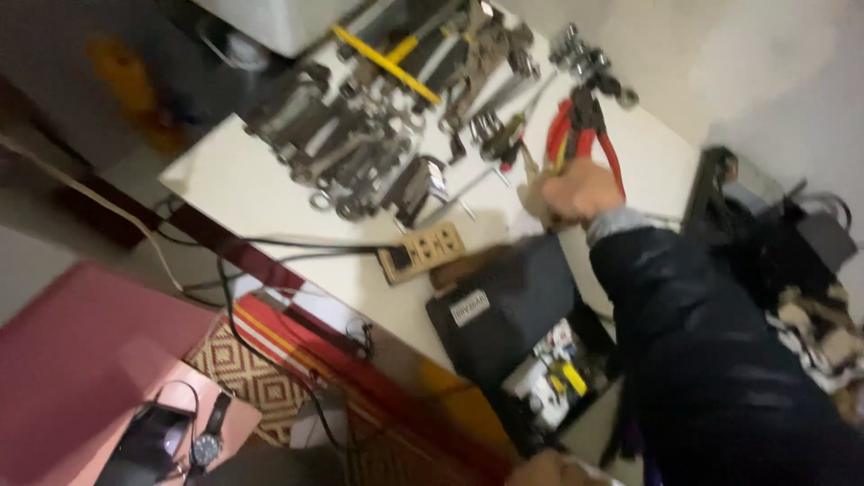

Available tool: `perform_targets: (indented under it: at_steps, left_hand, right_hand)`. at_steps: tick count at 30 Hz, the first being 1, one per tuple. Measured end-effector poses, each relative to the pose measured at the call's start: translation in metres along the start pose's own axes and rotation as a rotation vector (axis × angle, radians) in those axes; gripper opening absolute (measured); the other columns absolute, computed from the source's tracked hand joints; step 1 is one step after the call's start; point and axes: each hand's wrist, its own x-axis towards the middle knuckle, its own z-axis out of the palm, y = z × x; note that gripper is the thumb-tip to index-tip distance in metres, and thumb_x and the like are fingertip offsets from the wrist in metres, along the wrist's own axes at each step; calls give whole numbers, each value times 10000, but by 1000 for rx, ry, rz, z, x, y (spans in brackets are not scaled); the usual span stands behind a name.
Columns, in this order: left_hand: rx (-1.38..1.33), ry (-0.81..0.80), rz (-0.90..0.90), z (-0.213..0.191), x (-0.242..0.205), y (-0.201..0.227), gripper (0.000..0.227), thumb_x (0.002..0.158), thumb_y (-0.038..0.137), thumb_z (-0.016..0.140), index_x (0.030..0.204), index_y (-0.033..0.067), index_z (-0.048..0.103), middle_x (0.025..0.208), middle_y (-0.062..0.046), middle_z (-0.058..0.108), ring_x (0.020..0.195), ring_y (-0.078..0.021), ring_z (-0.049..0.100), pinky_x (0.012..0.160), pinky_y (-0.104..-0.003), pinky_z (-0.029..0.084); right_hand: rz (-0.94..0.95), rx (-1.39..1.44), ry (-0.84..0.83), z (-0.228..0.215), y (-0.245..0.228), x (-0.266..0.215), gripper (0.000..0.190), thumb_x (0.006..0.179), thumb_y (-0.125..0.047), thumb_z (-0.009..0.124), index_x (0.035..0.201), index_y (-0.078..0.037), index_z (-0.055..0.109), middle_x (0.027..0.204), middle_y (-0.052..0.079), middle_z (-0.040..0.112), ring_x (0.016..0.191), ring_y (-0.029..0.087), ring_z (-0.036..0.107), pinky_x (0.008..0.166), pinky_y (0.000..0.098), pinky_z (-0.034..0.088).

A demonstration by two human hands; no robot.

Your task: Disassembling an electronic power adapter by removing screws and prying open the casing to inspect the internal components.

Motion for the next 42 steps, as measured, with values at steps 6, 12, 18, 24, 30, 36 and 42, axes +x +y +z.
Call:
perform_targets:
  at_steps: [6,12,18,24,30,36,42]
  left_hand:
    - [303,-299,41,-224,26,153,121,908,46,664,910,-53,734,887,-274,697,743,-366,651,700,-449,479]
    - [686,-132,-106,-235,22,141,121,846,178,652,813,68,691,817,-142,677,667,-303,607,607,-467,459]
    - [902,-123,-328,-273,25,116,165,871,282,656,812,129,675,776,-82,684,620,-300,645,545,-451,512]
    - [892,27,-416,-293,34,108,212,846,287,758,792,90,698,760,-79,672,506,-276,619,488,-394,523]
    - [1009,-83,-545,-292,39,103,293,874,365,688,957,83,688,907,-107,694,624,-343,683,562,-451,566]
    - [1017,-65,-552,-295,40,105,305,886,343,704,1071,101,695,870,-114,691,582,-325,687,527,-449,574]
    - [1064,-131,-613,-297,42,95,437,912,385,708,1234,91,675,862,-148,721,521,-286,707,473,-413,609]
  right_hand:
    - [-584,81,528,-48,49,-67,300,920,-275,790,986,12,738,811,148,695,639,298,599,598,390,487]
    - [-629,576,358,-114,86,-203,103,1225,57,608,1296,50,533,1125,140,567,928,232,647,864,312,626]
    - [-635,690,392,-90,167,-276,318,1211,-84,474,1512,-6,411,1335,191,500,1174,291,569,1100,401,546]
    - [-459,757,555,-63,141,-322,364,1151,207,518,1441,133,311,1221,264,519,1090,338,607,1046,406,551]
    - [-436,636,682,-56,165,-322,311,1184,193,673,1302,112,397,1130,216,531,944,263,597,907,339,543]
    - [-441,644,654,-48,159,-321,259,1085,187,702,1158,109,466,1055,226,642,834,238,630,776,307,534]
    - [-575,561,694,-45,160,-311,222,1005,207,755,1081,146,555,989,235,679,824,273,703,775,338,595]
